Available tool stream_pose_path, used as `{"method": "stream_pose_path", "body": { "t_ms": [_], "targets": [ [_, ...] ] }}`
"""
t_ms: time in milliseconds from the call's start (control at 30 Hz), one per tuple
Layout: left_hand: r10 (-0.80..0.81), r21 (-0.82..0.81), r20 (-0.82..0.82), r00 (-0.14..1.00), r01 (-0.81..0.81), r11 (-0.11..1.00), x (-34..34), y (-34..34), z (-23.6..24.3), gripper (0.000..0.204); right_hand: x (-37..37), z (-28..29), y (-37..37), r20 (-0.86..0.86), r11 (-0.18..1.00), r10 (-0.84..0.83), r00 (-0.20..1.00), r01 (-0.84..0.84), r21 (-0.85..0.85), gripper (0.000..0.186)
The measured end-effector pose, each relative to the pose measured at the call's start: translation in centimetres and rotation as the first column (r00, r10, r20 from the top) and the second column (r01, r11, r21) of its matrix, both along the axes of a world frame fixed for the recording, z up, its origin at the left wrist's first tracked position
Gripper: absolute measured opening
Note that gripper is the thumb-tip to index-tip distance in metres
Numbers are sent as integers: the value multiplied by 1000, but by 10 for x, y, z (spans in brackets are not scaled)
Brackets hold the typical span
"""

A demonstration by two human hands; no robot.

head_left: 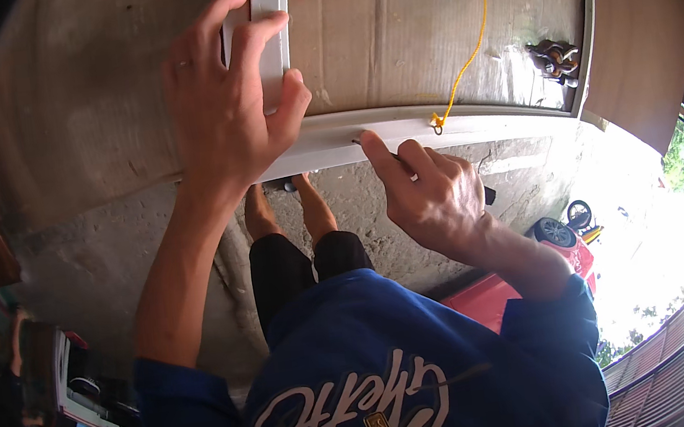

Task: The person walks through a garage and places a smartphone on a workbench. They then use pliers to repeatedly press and adjust the white frame of a window pane resting on the bench.

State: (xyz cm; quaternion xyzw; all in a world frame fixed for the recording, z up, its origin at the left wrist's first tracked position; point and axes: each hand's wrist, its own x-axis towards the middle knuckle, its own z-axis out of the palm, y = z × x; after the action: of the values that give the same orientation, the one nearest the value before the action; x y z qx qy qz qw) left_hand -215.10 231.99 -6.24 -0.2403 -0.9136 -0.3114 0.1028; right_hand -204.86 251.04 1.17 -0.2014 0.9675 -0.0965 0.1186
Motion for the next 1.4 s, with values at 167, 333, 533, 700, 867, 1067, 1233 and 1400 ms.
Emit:
{"method": "stream_pose_path", "body": {
  "t_ms": [167, 333, 533, 700, 867, 1067, 1233, 1400],
  "targets": [
    [-6, -6, -1, 1000, 6, 1000, 1, 1, 1, 43, 10, -25, 16, -105, 991, -13, 994, -1, -137, 54],
    [-23, 44, -25, 999, 24, 999, -2, 3, 1, 44, 3, -15, 18, -9, 987, 2, 1000, -3, -160, 56],
    [-26, 26, -49, 998, 28, 999, 1, 4, 1, 45, 6, -3, 0, -23, 1000, -21, 1000, 22, 20, 55],
    [-21, 6, 7, 1000, 21, 1000, 2, 4, 4, 46, 15, -36, 16, -191, 988, -23, 981, -7, -157, 57],
    [-41, 31, -43, 998, 43, 999, -1, 2, 1, 46, 16, -46, 20, -252, 978, -10, 968, -43, -206, 60],
    [-49, 54, -56, 997, 52, 997, -2, 4, 2, 45, 20, -44, 19, -290, 984, -31, 957, -21, -175, 59],
    [-43, 51, -52, 998, 46, 998, 0, 1, 2, 43, 17, -9, -8, -116, 995, -99, 988, 102, 21, 56],
    [-72, 96, -53, 996, 77, 992, -2, -2, -6, 44, 23, -15, -11, -144, 991, -134, 980, 133, -16, 57]
  ]
}}
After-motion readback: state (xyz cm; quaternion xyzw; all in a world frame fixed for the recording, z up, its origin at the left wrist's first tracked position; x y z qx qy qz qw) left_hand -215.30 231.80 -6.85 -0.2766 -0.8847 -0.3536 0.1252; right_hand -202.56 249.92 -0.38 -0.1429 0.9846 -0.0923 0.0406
